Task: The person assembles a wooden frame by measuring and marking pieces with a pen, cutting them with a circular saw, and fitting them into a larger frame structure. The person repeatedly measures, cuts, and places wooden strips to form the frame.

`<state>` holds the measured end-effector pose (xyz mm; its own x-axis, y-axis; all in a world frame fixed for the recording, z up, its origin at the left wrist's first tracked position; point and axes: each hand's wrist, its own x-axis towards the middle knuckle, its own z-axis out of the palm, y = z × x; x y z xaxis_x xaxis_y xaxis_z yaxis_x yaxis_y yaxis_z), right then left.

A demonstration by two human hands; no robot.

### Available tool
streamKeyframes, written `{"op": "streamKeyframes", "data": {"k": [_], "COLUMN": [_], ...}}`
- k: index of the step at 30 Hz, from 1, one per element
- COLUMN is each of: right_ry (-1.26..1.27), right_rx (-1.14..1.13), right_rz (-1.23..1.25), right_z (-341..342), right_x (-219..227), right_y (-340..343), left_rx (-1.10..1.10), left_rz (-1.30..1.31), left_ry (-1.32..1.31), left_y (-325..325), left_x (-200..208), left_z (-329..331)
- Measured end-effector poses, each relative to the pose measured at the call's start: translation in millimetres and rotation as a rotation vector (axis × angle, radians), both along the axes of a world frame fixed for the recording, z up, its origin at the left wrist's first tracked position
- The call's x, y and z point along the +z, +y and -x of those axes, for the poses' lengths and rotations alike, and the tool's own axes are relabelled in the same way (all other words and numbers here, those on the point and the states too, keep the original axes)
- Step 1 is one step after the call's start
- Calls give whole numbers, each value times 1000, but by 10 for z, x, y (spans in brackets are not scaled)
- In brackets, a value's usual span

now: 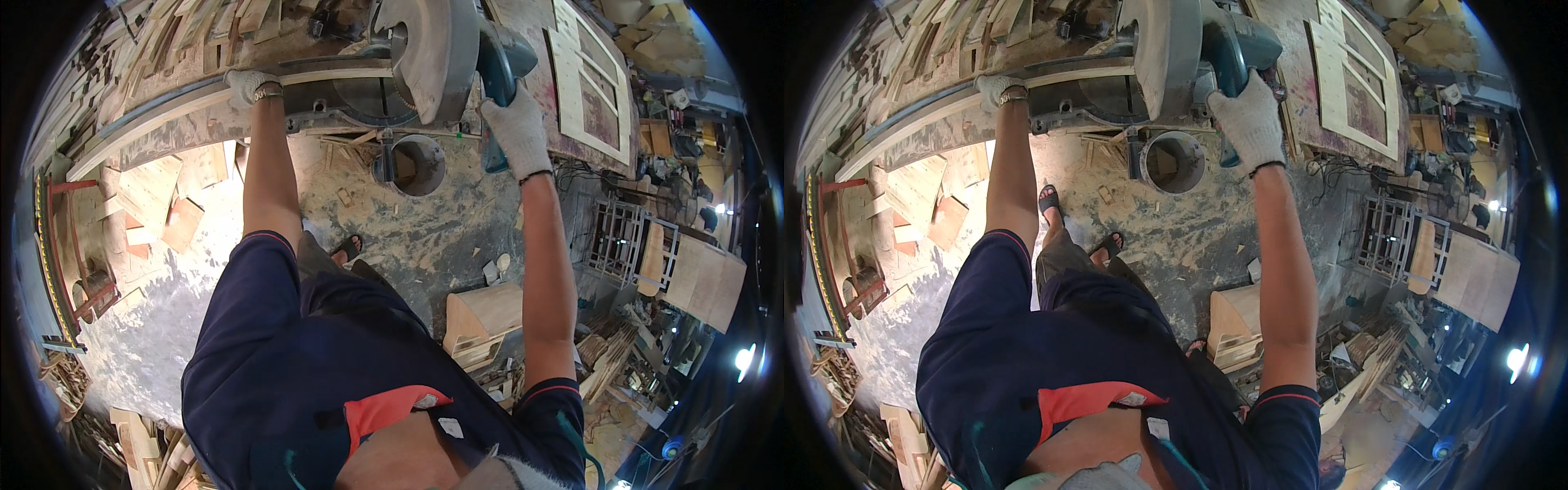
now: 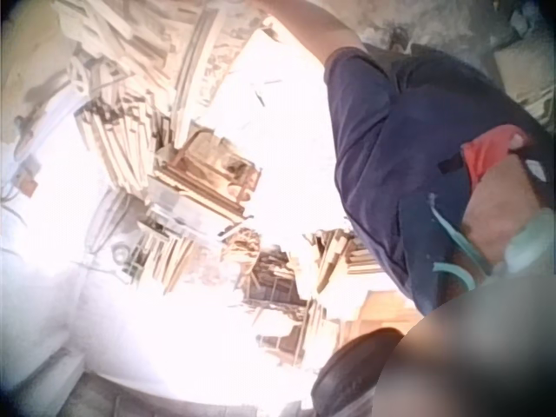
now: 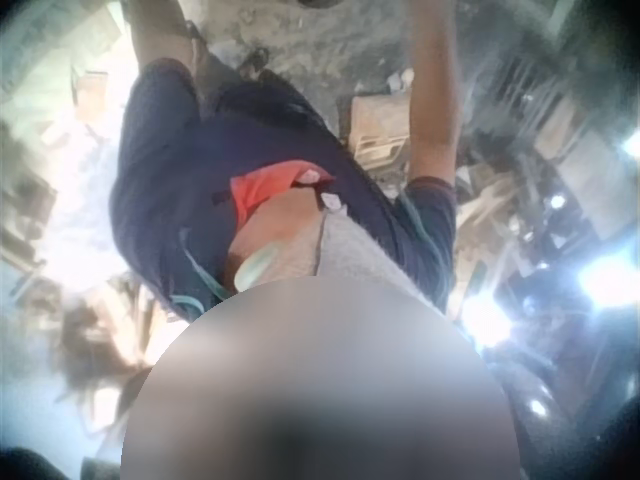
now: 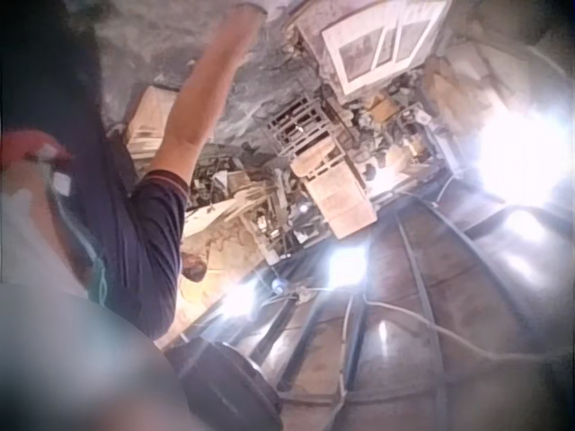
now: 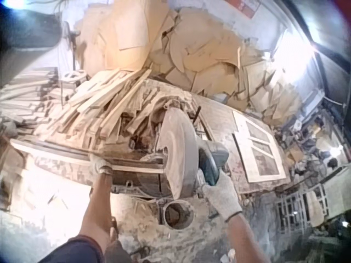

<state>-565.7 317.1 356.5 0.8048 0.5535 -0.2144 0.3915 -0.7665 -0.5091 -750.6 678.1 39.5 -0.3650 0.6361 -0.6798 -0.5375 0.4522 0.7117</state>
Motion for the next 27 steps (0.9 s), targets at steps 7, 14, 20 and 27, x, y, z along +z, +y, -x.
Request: {"op": "streamKeyframes", "data": {"k": [7, 14, 20, 27], "right_ry": [6, 21, 34, -17], "right_rx": [-4, -47, -50, -54], "right_rz": [26, 74, -14, 4], "right_z": [40, 26, 31, -2], "right_x": [96, 27, -106, -231], "right_y": [42, 24, -53, -79], "left_rx": [70, 78, 30, 177], "left_rz": [67, 52, -129, 65], "left_ry": [-12, -36, -227, -14], "left_y": [10, 83, 268, 161], "left_x": [119, -98, -454, -211], "left_z": [-68, -57, -52, -62]}}
